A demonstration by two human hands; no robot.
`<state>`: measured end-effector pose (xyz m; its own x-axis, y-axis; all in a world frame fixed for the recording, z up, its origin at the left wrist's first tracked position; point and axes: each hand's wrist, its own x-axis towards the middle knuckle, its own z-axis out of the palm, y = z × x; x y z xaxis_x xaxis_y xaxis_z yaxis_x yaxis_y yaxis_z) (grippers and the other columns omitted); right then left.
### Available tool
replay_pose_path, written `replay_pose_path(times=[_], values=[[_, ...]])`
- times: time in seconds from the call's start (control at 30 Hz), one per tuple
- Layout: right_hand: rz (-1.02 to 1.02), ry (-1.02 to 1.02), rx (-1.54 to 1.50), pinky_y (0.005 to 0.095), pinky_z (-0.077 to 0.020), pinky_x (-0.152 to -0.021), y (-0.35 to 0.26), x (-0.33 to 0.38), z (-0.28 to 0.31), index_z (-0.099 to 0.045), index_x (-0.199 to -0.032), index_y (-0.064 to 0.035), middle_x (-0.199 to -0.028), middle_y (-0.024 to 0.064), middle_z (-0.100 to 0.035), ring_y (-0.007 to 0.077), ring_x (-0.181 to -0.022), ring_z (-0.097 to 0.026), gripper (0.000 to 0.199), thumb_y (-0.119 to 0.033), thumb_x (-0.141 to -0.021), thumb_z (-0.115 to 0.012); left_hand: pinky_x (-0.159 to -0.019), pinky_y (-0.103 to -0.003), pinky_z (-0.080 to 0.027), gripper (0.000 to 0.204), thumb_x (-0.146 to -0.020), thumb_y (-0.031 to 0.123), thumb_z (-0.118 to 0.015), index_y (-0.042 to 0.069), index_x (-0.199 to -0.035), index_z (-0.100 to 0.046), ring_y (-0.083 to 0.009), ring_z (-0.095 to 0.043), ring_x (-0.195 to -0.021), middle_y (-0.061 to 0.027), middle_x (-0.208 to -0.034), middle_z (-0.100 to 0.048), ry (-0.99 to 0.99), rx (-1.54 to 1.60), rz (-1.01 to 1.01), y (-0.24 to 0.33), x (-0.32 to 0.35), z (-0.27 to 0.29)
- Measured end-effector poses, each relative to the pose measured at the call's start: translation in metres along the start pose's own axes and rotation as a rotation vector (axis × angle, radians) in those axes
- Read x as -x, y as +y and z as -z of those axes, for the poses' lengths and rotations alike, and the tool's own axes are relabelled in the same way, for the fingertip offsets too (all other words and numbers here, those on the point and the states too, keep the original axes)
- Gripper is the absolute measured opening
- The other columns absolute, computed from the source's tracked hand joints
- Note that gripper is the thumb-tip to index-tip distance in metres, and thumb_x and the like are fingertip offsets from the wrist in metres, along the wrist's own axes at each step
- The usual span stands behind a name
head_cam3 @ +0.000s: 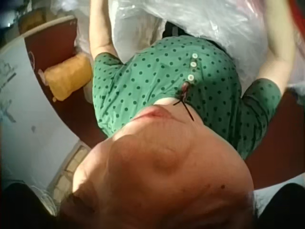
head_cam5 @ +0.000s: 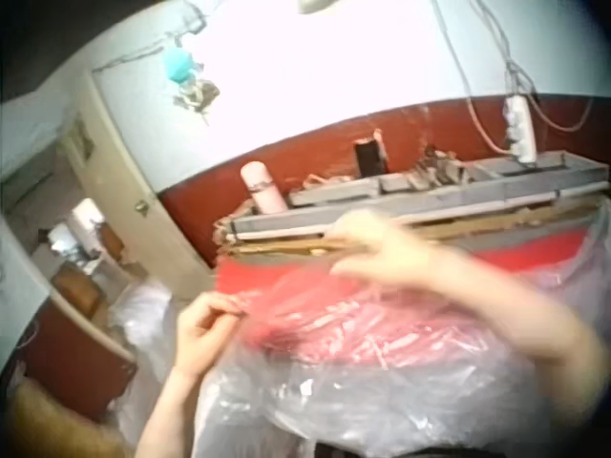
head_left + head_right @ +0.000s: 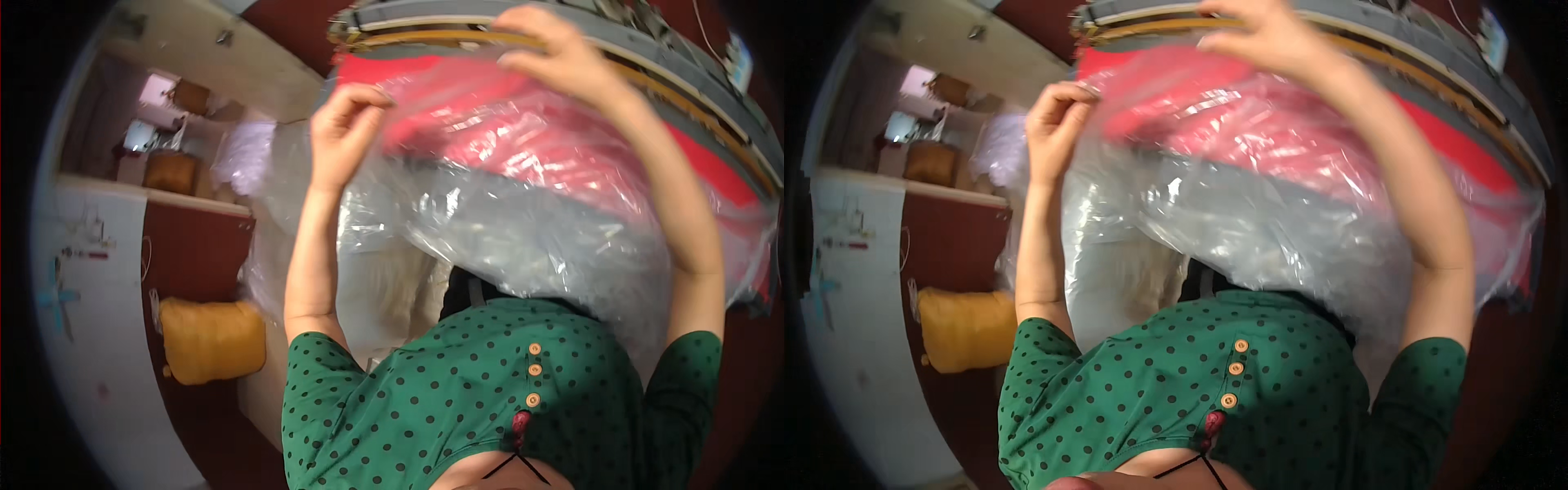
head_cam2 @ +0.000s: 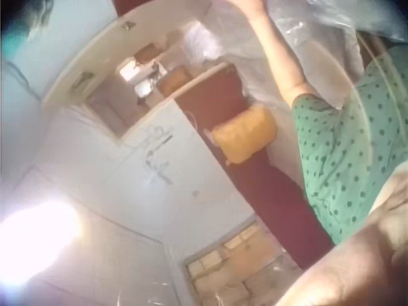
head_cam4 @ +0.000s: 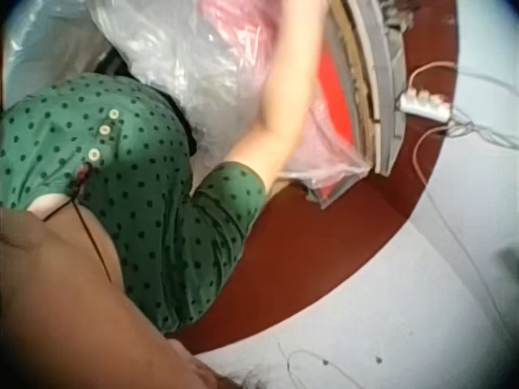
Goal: The person wraps a red cushion in plastic film by pulling, smoothing, and tucking the transparent plastic sheet over the cushion by hand.
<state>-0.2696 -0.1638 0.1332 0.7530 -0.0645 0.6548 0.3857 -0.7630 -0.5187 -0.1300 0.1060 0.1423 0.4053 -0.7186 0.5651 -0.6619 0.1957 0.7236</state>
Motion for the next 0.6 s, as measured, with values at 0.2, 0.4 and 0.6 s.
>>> replay_pose_path(times=[0.2, 0.4, 0.6], values=[[-0.189, -0.197, -0.376, 0.0221, -0.0335, -0.051, 0.025, 0.014, -0.075, -0.048, -0.065, -0.0017, -0.057, -0.0022, -0.042, 0.0046, -0.057, -0.037, 0.020, -0.013, -0.079, -0.057, -0.062, -0.021, -0.044, 0.023, -0.083, 0.007, -0.055, 0.005, -0.106, -0.053, -0.0072, -0.054, -0.069, -0.0005, -0.078, -0.058, -0.207, 0.088, 0.437, 0.000, 0.034, -0.001], [-0.606, 0.113, -0.085, 0.0217, -0.0378, -0.056, 0.065, 0.097, 0.025, -0.060, -0.071, -0.0001, -0.063, -0.0005, -0.054, 0.0068, -0.061, -0.047, 0.010, -0.010, -0.072, -0.064, -0.065, -0.023, -0.044, 0.017, -0.084, 0.008, -0.048, 0.003, -0.097, -0.057, -0.0072, -0.054, -0.073, -0.0007, -0.078, -0.059, -0.728, 0.142, 0.642, -0.032, 0.110, -0.023], [-0.889, 0.481, 0.469, 0.0247, -0.0422, -0.071, 0.104, 0.302, 0.239, -0.061, -0.089, 0.0006, -0.081, 0.0042, -0.061, 0.0113, -0.075, -0.053, 0.022, -0.019, -0.080, -0.058, -0.064, -0.031, -0.043, 0.013, -0.078, 0.007, -0.049, 0.003, -0.088, -0.056, -0.0182, -0.053, -0.067, -0.0084, -0.074, -0.057, -0.852, 0.141, 0.398, -0.048, 0.143, -0.094]])
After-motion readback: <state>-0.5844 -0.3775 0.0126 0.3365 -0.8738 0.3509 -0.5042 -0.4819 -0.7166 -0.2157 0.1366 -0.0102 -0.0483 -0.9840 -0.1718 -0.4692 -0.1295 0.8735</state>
